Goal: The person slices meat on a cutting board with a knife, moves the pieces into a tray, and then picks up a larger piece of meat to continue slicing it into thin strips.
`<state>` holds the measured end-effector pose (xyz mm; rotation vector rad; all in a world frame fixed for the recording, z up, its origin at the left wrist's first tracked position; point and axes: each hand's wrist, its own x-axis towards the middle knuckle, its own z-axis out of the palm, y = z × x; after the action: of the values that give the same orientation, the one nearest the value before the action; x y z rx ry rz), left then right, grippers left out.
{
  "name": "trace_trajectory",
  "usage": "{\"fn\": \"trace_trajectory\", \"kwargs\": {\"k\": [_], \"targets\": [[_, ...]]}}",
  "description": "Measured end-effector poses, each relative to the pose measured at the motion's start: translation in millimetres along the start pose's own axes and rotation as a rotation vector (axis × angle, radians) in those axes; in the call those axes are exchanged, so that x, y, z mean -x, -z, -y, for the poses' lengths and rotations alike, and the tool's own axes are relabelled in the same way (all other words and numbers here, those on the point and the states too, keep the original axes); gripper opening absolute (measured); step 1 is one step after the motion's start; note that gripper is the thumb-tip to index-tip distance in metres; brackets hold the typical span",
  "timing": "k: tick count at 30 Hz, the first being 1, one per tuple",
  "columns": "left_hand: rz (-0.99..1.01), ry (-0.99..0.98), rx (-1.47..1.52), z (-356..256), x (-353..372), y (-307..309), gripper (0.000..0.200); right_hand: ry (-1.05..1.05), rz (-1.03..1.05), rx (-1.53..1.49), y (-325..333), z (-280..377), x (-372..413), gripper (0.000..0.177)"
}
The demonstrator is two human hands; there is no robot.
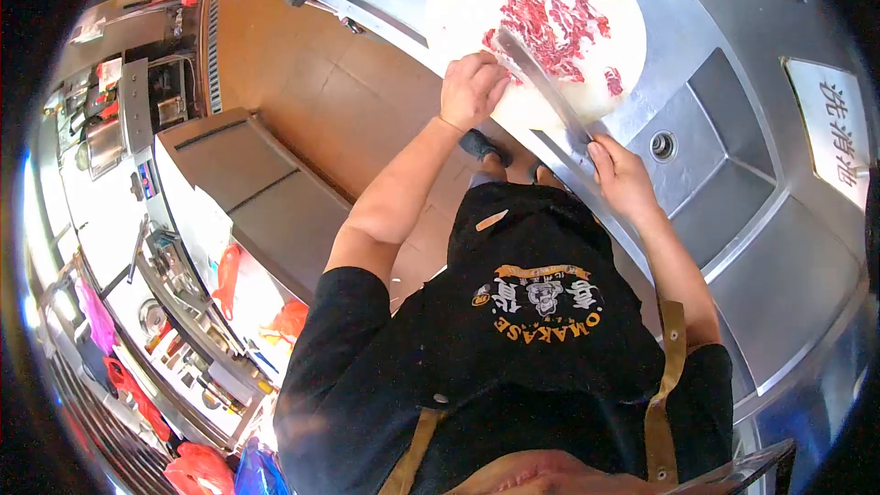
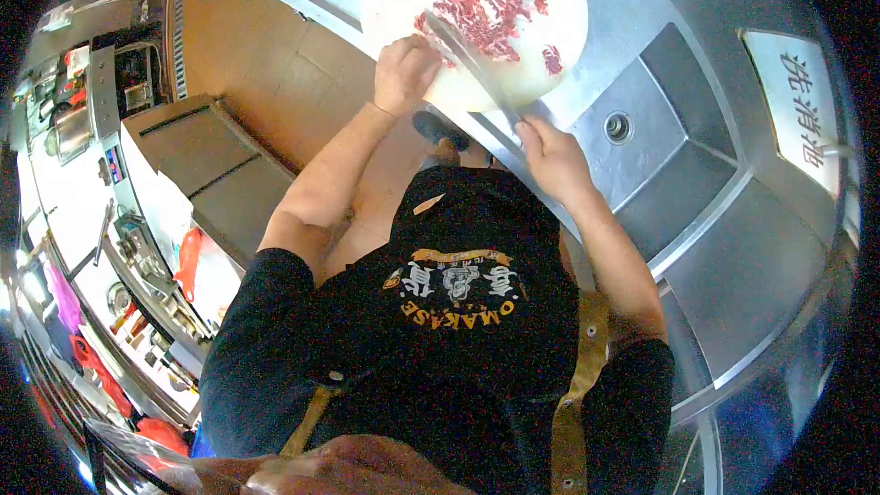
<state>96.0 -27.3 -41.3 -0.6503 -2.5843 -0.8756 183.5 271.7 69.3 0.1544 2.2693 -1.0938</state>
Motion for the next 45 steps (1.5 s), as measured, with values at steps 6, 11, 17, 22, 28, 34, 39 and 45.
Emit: {"fn": "trace_trajectory", "kwargs": {"k": [6,11,17,22,28,34,39,45], "targets": [[0.051,-0.015,-0.026,3.1,-0.1,0.1,0.018,0.051,0.032,0.131,0.1,21.2,-8.0,0.039],[0.056,0.013,-0.009,4.0,0.1,-1.9,0.015,0.09,0.041,0.146,-1.2,22.1,-14.9,0.038],[0.046,0.025,0.014,3.5,-2.4,-2.0,0.014,0.096,0.051,0.103,-6.0,21.9,-27.3,0.038],[0.063,0.039,0.034,6.9,-2.6,-5.7,0.012,0.079,0.09,0.099,-8.5,31.1,-44.5,0.039],[0.105,0.068,0.057,9.5,0.5,-7.8,0.013,0.149,0.049,-0.021,-32.8,24.5,-76.3,0.04],[0.115,0.161,-0.027,-10.0,-5.7,-9.4,0.024,0.148,0.07,0.086,-34.8,14.1,-75.6,0.044],[0.016,0.322,-0.107,-38.0,-7.5,-21.4,0.026,-0.058,0.093,-0.261,3.3,-27.2,-24.9,0.046],[-0.171,0.421,-0.069,-18.8,-24.1,-49.1,0.038,-0.288,0.185,-1.123,37.6,-98.3,-8.9,0.05]]}}
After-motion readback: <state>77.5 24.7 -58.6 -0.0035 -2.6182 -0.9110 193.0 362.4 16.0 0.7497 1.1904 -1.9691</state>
